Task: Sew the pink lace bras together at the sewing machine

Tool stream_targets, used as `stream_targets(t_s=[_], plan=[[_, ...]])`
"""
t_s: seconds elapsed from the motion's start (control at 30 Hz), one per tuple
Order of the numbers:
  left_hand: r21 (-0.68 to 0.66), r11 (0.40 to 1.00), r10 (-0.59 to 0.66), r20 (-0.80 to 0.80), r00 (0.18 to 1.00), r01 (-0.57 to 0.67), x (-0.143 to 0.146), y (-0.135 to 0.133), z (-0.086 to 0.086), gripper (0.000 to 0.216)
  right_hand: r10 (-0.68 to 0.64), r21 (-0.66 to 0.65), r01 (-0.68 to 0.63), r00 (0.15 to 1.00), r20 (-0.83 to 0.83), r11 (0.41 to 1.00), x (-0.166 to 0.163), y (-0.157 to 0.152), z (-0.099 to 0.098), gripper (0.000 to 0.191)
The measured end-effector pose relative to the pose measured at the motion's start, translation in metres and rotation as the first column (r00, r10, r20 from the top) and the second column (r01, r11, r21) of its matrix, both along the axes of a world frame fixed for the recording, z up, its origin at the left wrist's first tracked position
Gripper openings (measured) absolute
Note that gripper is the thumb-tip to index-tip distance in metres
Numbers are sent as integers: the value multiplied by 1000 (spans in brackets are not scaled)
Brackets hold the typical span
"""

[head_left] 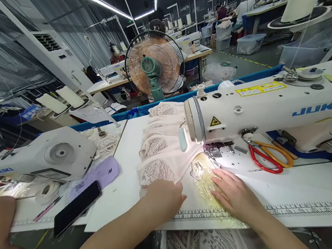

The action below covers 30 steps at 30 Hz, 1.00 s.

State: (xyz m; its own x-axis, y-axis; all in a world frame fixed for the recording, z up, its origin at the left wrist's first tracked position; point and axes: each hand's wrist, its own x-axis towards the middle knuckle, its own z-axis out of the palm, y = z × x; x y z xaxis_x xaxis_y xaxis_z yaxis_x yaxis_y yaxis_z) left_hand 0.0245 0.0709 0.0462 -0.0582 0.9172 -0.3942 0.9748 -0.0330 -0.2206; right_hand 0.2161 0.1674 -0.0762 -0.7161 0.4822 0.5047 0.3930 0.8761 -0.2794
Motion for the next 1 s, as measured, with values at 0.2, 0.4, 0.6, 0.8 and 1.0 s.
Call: stream_targets(t_s=[0.2,0.4,0.6,0.8,1.0], plan=[[43,986,159,-11,987,-159,-24,-16,-26,52,25,-23,-26,999,-47,999,-1,3,-1,31],[290,941,132,154,979,-173,-66,-10,-47,47,170,-210,-195,976,-133,958,37,-41,21,31],[544,809,-239,651,720,-223,-34,-79,-53,37,282,-328,-229,951,125,917,97,-79,-22,33],[358,886,-301,927,222,-294,11,-121,-85,28,69,-171,-23,961,267,985,107,-69,-80,44],[265,914,-201,954,224,-307,16,-134,-108,23,98,-328,7,948,304,945,90,-67,-58,42]])
